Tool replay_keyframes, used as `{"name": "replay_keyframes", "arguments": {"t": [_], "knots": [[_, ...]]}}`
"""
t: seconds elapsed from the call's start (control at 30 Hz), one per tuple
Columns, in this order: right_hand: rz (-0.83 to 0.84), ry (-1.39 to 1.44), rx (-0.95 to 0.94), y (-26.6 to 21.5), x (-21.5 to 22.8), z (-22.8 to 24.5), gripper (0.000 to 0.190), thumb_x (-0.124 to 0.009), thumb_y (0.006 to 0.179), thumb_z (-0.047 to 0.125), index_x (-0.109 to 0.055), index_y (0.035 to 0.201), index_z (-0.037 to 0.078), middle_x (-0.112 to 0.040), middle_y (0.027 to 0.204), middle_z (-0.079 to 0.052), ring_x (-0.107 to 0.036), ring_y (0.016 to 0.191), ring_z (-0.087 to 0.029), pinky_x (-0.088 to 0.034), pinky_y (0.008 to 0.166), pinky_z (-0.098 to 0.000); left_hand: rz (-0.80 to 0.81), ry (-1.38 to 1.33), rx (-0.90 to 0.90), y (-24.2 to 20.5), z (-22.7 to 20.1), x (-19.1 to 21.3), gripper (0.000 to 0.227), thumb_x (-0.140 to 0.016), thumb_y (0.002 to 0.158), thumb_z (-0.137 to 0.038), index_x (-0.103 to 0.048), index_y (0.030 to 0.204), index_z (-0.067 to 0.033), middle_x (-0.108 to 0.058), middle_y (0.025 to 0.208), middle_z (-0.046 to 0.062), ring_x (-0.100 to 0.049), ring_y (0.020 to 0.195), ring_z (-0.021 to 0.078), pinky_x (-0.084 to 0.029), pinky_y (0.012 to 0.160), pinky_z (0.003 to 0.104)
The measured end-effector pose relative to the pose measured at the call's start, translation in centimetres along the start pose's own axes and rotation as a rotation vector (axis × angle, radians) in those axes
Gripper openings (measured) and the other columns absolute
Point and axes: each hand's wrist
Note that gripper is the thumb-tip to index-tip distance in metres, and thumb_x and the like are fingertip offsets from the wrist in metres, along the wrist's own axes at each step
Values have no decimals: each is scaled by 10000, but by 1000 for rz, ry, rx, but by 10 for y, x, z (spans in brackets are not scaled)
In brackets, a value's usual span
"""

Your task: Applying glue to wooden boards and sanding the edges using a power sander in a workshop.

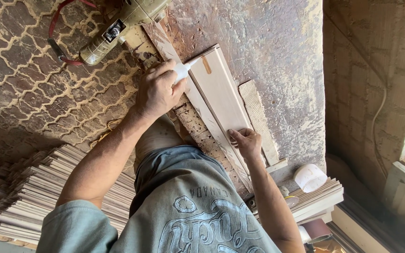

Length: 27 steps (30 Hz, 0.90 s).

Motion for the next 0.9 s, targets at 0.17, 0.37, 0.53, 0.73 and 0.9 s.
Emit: {"name": "replay_keyframes", "arguments": {"t": [0.17, 0.37, 0.53, 0.73, 0.9], "knots": [[-2, 6, -2, -2, -1, 3, 389, -959, 756, 351, -699, 730, 62, -715, 615, -112, -716, 551, -157, -568, 523, -222, 11, 34, 26, -2, 9, -5, 292, -806, 889, -138, -630, 667, -69, -726, 913, 221, -744, 891, 364, -609, 777, 417], [-21, 25, 16, -4, -2, 1, 398, -960, 751, 364, -699, 726, 65, -707, 599, -101, -706, 539, -147, -564, 522, -218, -1, -5, 39, -4, 6, -5, 269, -797, 897, -107, -635, 689, -51, -724, 931, 239, -738, 916, 379, -609, 816, 434], [-88, -200, 131, 2, 3, -16, 422, -970, 746, 430, -743, 757, 75, -704, 604, -116, -698, 550, -163, -549, 513, -258, 59, -25, 91, -10, -8, -3, 268, -792, 907, -117, -634, 697, -62, -728, 970, 263, -740, 938, 385, -604, 792, 428], [-411, -523, 550, -29, 6, -6, 824, -902, 734, 626, -558, 1243, 78, -556, 1161, -167, -630, 1095, -394, -507, 965, -511, 59, -149, 182, -3, -51, 28, 191, -761, 904, -100, -665, 767, -8, -726, 934, 262, -741, 870, 401, -594, 699, 429], [-248, -486, 385, -5, 29, -5, 850, -939, 683, 510, -524, 1280, 70, -638, 1118, -192, -662, 1071, -397, -533, 937, -514, -6, -477, 333, -27, -53, 37, 184, -740, 949, -114, -697, 989, 61, -709, 939, 273, -727, 843, 368, -592, 663, 403]]}}
Point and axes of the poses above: each hand's wrist, its own y-axis towards the middle knuckle, its own x-axis out of the back of the hand, z = x × y
